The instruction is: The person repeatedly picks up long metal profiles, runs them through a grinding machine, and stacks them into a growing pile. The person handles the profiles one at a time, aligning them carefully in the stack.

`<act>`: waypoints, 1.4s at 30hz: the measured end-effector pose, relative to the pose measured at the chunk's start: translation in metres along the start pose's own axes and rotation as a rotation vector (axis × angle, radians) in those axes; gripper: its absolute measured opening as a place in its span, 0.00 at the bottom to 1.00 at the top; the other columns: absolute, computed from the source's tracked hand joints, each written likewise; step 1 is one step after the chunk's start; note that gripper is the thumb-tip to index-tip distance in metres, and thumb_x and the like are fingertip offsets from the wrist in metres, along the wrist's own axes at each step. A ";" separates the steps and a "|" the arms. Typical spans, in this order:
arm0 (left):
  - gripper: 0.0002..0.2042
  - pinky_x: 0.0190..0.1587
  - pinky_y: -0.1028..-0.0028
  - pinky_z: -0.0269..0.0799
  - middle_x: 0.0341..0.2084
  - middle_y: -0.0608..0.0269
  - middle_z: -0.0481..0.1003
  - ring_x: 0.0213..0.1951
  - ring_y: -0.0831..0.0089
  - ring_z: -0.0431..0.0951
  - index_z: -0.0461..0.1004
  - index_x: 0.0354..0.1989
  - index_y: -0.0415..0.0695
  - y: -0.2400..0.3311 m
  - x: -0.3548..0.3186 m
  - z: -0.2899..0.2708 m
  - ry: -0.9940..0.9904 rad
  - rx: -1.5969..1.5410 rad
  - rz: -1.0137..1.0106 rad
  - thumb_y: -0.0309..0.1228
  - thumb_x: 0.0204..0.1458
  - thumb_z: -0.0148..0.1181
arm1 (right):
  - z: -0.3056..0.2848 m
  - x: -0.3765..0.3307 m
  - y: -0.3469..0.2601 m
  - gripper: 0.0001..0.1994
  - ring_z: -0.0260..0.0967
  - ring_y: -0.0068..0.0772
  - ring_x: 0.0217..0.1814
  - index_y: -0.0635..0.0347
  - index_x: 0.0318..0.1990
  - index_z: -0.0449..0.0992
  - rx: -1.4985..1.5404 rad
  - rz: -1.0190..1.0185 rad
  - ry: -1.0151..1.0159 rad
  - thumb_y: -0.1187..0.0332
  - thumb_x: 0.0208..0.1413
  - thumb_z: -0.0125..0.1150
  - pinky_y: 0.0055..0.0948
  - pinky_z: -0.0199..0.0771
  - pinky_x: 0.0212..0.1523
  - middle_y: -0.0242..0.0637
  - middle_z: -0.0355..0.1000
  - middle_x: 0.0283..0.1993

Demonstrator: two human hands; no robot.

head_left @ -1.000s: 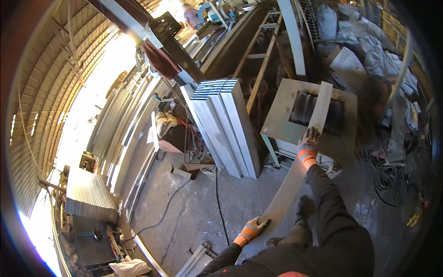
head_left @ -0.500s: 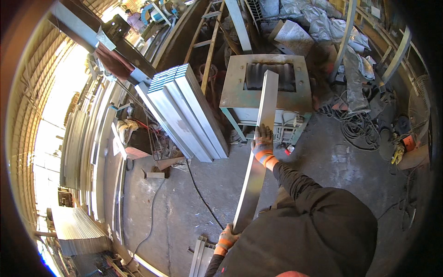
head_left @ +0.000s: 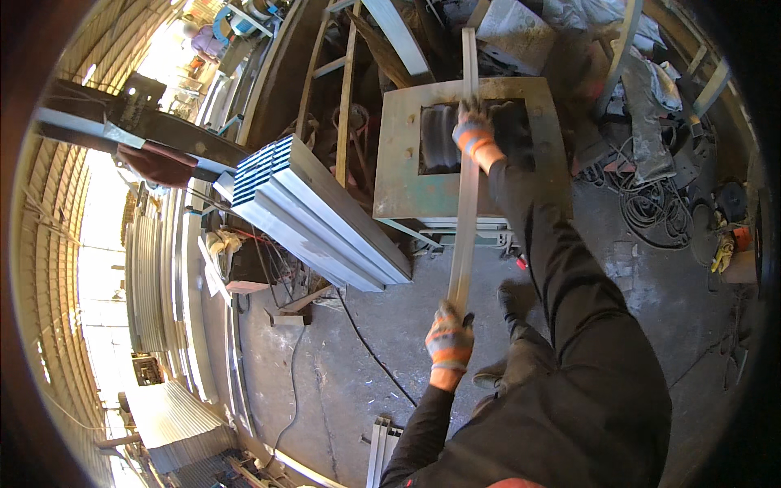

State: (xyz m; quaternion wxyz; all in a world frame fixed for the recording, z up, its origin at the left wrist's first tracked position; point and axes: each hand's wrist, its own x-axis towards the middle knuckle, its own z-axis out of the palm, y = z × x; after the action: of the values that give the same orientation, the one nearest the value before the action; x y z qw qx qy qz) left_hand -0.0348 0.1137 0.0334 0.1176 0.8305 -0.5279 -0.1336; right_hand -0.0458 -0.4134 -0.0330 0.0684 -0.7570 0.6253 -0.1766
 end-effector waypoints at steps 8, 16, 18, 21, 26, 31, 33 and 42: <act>0.45 0.43 0.53 0.85 0.51 0.39 0.82 0.43 0.44 0.88 0.59 0.81 0.32 0.030 0.086 0.034 -0.015 0.030 0.065 0.41 0.61 0.74 | 0.027 0.093 0.051 0.36 0.49 0.57 0.92 0.50 0.86 0.62 0.070 0.064 -0.049 0.53 0.72 0.50 0.64 0.46 0.89 0.45 0.52 0.91; 0.41 0.43 0.52 0.85 0.50 0.44 0.83 0.42 0.43 0.88 0.64 0.78 0.34 -0.024 -0.031 0.006 0.033 0.001 0.071 0.42 0.61 0.74 | 0.004 -0.054 0.008 0.40 0.50 0.65 0.90 0.52 0.86 0.61 -0.013 0.009 0.075 0.54 0.67 0.57 0.55 0.51 0.88 0.51 0.54 0.90; 0.41 0.42 0.52 0.85 0.49 0.44 0.83 0.42 0.43 0.88 0.65 0.78 0.34 -0.040 -0.078 -0.007 0.017 0.025 0.054 0.42 0.60 0.74 | -0.005 -0.101 -0.010 0.40 0.49 0.64 0.91 0.53 0.86 0.59 0.080 0.022 0.032 0.55 0.67 0.57 0.54 0.51 0.89 0.51 0.52 0.91; 0.40 0.42 0.52 0.85 0.49 0.43 0.84 0.41 0.43 0.88 0.67 0.77 0.34 -0.067 -0.151 -0.025 -0.003 0.047 0.020 0.41 0.59 0.75 | -0.019 -0.178 -0.023 0.41 0.49 0.59 0.92 0.59 0.86 0.57 0.233 -0.004 0.068 0.58 0.68 0.57 0.50 0.55 0.88 0.51 0.49 0.91; 0.41 0.42 0.51 0.85 0.50 0.42 0.85 0.43 0.42 0.89 0.68 0.76 0.34 -0.111 -0.272 -0.030 0.010 0.034 0.032 0.43 0.59 0.76 | -0.042 -0.294 -0.046 0.42 0.53 0.64 0.89 0.56 0.87 0.55 0.139 -0.080 0.067 0.56 0.69 0.59 0.54 0.65 0.83 0.51 0.45 0.93; 0.43 0.44 0.49 0.85 0.51 0.41 0.86 0.44 0.41 0.89 0.68 0.77 0.35 -0.170 -0.389 -0.014 -0.014 -0.031 -0.015 0.48 0.57 0.76 | -0.071 -0.414 -0.068 0.42 0.63 0.66 0.82 0.58 0.86 0.57 0.018 -0.128 0.112 0.61 0.66 0.62 0.51 0.72 0.79 0.51 0.46 0.92; 0.45 0.46 0.47 0.85 0.53 0.41 0.85 0.48 0.40 0.89 0.66 0.78 0.37 -0.196 -0.429 -0.006 -0.040 -0.005 -0.051 0.52 0.58 0.75 | -0.076 -0.454 -0.078 0.41 0.62 0.66 0.82 0.58 0.85 0.58 0.177 -0.046 0.049 0.62 0.65 0.63 0.55 0.75 0.76 0.49 0.46 0.92; 0.46 0.58 0.55 0.84 0.67 0.43 0.80 0.62 0.48 0.85 0.63 0.82 0.40 -0.322 -0.563 0.015 -0.147 -0.387 -0.175 0.44 0.58 0.79 | -0.068 -0.631 -0.079 0.70 0.52 0.65 0.89 0.67 0.88 0.41 0.682 0.321 -0.305 0.47 0.50 0.88 0.48 0.58 0.87 0.69 0.53 0.86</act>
State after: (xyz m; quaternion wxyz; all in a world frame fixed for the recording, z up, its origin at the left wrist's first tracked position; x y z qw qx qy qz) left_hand 0.0028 0.7576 -0.0342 0.2241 0.8231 -0.4253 -0.3022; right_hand -0.0954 0.2234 -0.0591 0.4340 -0.6012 0.6240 -0.2467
